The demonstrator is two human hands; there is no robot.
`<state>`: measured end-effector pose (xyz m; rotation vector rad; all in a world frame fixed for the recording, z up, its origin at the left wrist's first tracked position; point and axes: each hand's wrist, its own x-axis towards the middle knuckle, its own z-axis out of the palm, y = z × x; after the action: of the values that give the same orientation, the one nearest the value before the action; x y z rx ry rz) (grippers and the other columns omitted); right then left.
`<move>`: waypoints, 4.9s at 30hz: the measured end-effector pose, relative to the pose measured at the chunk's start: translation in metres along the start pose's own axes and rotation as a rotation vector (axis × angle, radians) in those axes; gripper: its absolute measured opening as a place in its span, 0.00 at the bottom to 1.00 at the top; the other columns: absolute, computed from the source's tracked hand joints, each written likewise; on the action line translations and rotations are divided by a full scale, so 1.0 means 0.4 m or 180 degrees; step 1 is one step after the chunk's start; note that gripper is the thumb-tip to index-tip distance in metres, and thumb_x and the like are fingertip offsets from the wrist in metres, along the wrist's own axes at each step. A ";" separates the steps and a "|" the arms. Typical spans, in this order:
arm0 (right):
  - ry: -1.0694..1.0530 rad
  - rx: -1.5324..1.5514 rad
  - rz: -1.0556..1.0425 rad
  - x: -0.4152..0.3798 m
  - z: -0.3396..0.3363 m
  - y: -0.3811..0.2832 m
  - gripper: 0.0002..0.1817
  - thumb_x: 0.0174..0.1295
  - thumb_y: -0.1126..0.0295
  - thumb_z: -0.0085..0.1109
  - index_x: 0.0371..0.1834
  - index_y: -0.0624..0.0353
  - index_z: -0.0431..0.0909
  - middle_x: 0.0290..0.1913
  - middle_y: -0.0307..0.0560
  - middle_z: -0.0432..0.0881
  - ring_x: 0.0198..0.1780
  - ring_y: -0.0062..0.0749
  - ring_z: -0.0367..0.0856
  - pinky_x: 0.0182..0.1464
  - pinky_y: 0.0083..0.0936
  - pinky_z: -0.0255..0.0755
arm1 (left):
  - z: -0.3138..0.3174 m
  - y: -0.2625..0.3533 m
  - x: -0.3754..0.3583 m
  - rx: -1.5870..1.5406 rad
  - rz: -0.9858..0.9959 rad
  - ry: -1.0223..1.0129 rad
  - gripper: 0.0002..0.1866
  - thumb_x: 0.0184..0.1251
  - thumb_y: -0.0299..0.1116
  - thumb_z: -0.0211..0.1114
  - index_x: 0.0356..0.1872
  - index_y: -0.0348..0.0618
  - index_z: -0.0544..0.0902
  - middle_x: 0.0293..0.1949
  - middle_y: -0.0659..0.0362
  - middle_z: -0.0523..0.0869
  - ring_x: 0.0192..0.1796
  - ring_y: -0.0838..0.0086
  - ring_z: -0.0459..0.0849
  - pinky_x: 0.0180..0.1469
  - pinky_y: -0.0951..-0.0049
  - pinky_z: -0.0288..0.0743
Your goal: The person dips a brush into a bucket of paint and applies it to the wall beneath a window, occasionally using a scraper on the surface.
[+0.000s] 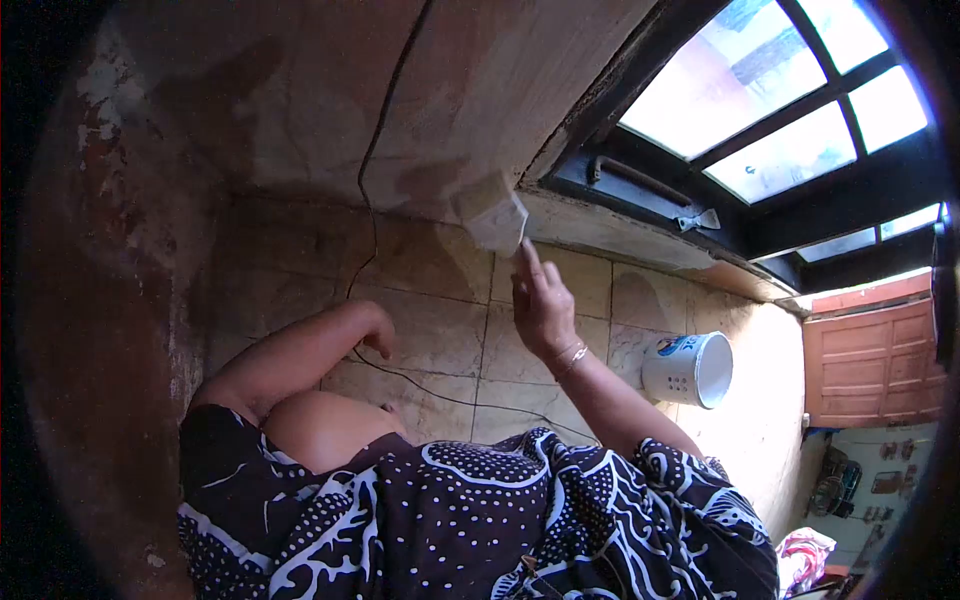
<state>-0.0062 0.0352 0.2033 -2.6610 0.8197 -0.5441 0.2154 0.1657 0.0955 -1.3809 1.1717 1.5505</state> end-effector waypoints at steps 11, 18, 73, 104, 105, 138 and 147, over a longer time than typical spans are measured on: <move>0.0017 0.1848 0.0187 0.049 -0.168 -0.111 0.35 0.59 0.82 0.52 0.72 0.56 0.53 0.38 0.40 0.74 0.33 0.15 0.64 0.35 0.13 0.64 | -0.005 0.013 -0.016 0.0110 0.0055 0.0276 0.35 0.62 0.54 0.57 0.62 0.38 0.71 0.64 0.50 0.71 0.61 0.61 0.75 0.61 0.60 0.67; -0.1597 0.3342 0.1598 0.074 -0.237 -0.093 0.14 0.62 0.79 0.52 0.52 0.65 0.76 0.21 0.30 0.65 0.19 0.12 0.61 0.19 0.14 0.57 | -0.005 -0.005 0.033 0.0332 0.0047 0.0177 0.35 0.62 0.54 0.57 0.64 0.38 0.69 0.65 0.48 0.70 0.64 0.61 0.71 0.65 0.60 0.64; 0.0350 -0.0123 -0.1754 0.398 -0.266 -0.190 0.09 0.63 0.66 0.57 0.43 0.54 0.81 0.43 0.42 0.84 0.39 0.30 0.85 0.38 0.24 0.79 | 0.053 -0.020 -0.023 -0.0351 0.0114 -0.0123 0.39 0.63 0.55 0.56 0.68 0.39 0.62 0.70 0.50 0.61 0.67 0.59 0.67 0.66 0.58 0.61; 0.0341 0.0328 -0.1471 0.329 -0.296 -0.076 0.09 0.57 0.70 0.62 0.41 0.53 0.81 0.39 0.48 0.81 0.37 0.40 0.82 0.38 0.32 0.79 | 0.046 -0.037 0.057 -0.0111 -0.0167 -0.0118 0.41 0.60 0.59 0.58 0.66 0.38 0.65 0.64 0.43 0.69 0.62 0.52 0.73 0.61 0.55 0.67; 0.0881 0.0562 -0.1679 0.332 -0.373 -0.109 0.07 0.55 0.68 0.62 0.37 0.53 0.82 0.36 0.50 0.81 0.35 0.43 0.81 0.35 0.35 0.78 | 0.049 -0.035 0.059 -0.0182 -0.0131 -0.0067 0.40 0.60 0.59 0.59 0.65 0.38 0.66 0.63 0.43 0.71 0.62 0.52 0.74 0.61 0.56 0.67; -0.0822 0.0660 -0.1030 0.342 0.143 -0.008 0.15 0.54 0.76 0.60 0.46 0.56 0.80 0.42 0.56 0.80 0.39 0.46 0.82 0.43 0.33 0.75 | 0.022 -0.029 0.097 0.0002 0.0267 -0.0136 0.39 0.57 0.58 0.62 0.65 0.44 0.68 0.65 0.47 0.69 0.50 0.58 0.80 0.51 0.54 0.73; -0.0180 0.1181 -0.1409 0.551 -0.505 -0.265 0.09 0.56 0.75 0.64 0.40 0.65 0.80 0.40 0.49 0.84 0.38 0.28 0.84 0.41 0.24 0.80 | 0.039 -0.077 0.165 -0.0472 0.0015 -0.0186 0.41 0.58 0.58 0.62 0.68 0.45 0.64 0.67 0.46 0.64 0.61 0.58 0.73 0.59 0.53 0.68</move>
<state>0.1242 -0.0453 0.4811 -2.4868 0.0866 -0.6460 0.2295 0.1872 0.0254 -1.4184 1.0432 1.6984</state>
